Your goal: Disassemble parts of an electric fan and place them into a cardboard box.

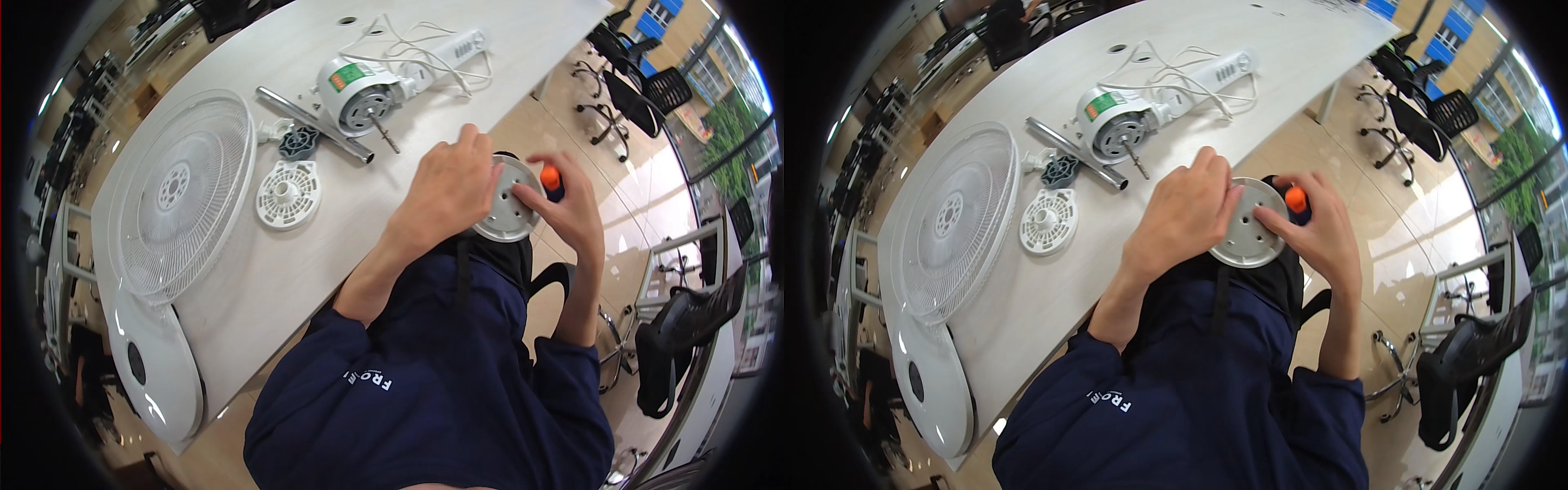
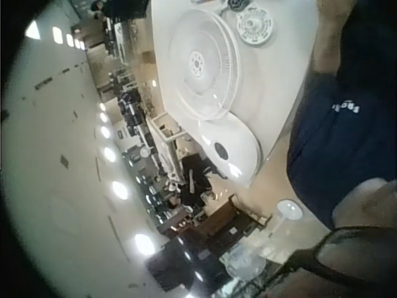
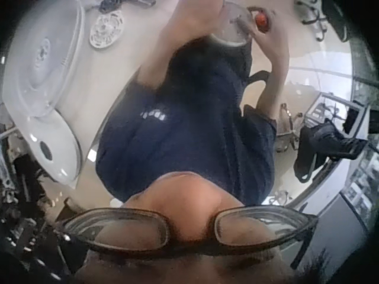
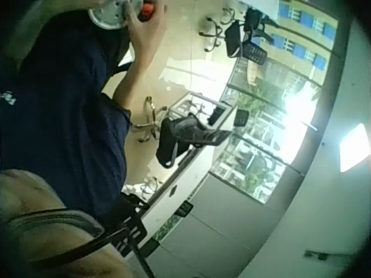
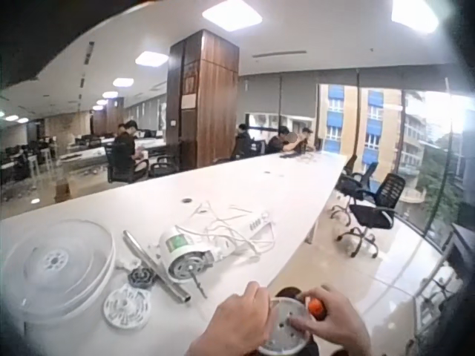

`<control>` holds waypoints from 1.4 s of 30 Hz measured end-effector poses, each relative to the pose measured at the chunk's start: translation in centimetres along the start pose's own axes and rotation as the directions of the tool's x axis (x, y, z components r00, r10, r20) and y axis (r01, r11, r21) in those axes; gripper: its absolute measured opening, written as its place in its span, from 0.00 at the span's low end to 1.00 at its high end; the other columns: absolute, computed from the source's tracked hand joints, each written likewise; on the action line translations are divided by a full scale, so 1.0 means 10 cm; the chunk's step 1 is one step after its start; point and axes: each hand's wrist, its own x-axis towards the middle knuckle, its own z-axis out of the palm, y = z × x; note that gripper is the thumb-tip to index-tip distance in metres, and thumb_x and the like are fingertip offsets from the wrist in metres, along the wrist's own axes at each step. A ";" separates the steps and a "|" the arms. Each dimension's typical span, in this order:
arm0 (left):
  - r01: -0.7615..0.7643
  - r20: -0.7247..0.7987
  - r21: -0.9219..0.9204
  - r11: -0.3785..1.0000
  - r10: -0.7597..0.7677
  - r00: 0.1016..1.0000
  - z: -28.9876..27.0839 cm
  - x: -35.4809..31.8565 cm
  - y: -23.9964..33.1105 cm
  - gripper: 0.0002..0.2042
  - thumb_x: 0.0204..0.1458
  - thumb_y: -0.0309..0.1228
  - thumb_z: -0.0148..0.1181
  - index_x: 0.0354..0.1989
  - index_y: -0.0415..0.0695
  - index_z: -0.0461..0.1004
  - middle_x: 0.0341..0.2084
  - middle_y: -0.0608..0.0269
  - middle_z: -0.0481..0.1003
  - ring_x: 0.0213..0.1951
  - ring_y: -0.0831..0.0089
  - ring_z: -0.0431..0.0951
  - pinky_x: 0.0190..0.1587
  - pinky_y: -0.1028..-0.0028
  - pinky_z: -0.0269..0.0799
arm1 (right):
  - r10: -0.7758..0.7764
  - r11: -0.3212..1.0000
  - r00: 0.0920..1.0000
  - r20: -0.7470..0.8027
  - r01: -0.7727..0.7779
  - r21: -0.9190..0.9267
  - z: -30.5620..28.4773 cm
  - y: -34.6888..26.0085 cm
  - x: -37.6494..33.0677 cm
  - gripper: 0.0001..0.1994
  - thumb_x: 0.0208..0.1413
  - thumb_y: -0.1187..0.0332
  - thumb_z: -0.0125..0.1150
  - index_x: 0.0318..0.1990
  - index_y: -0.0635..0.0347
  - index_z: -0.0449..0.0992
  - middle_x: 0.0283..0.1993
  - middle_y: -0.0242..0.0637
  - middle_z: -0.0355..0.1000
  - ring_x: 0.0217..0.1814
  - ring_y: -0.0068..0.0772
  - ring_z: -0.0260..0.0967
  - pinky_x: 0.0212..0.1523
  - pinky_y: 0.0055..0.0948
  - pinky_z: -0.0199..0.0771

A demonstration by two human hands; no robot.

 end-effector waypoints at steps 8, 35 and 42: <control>0.086 -0.102 -0.154 0.984 -0.103 0.989 -0.21 0.02 0.03 0.10 0.57 0.31 0.59 0.32 0.38 0.67 0.26 0.53 0.73 0.28 0.56 0.77 0.31 0.61 0.70 | 0.317 0.689 0.935 0.158 -0.342 0.639 0.24 0.25 -0.15 0.13 0.51 0.66 0.68 0.40 0.64 0.77 0.29 0.27 0.70 0.31 0.15 0.65 0.33 0.16 0.64; 0.683 0.069 0.363 0.634 -0.749 0.659 -0.91 0.30 -3.26 0.09 0.41 0.31 0.70 0.32 0.47 0.86 0.34 0.55 0.83 0.40 0.61 0.84 0.46 0.65 0.78 | 0.259 0.533 0.961 0.100 -0.228 0.815 0.55 0.40 -0.06 0.11 0.52 0.67 0.67 0.38 0.64 0.78 0.29 0.27 0.71 0.31 0.16 0.66 0.34 0.17 0.65; 0.659 0.076 0.434 0.615 -0.753 0.653 -1.02 0.36 -2.97 0.09 0.44 0.32 0.66 0.35 0.49 0.85 0.36 0.53 0.83 0.41 0.59 0.83 0.49 0.61 0.77 | 0.268 0.544 0.961 0.069 -0.210 0.813 0.53 0.38 -0.09 0.11 0.52 0.67 0.66 0.38 0.64 0.78 0.29 0.27 0.71 0.31 0.16 0.66 0.34 0.17 0.65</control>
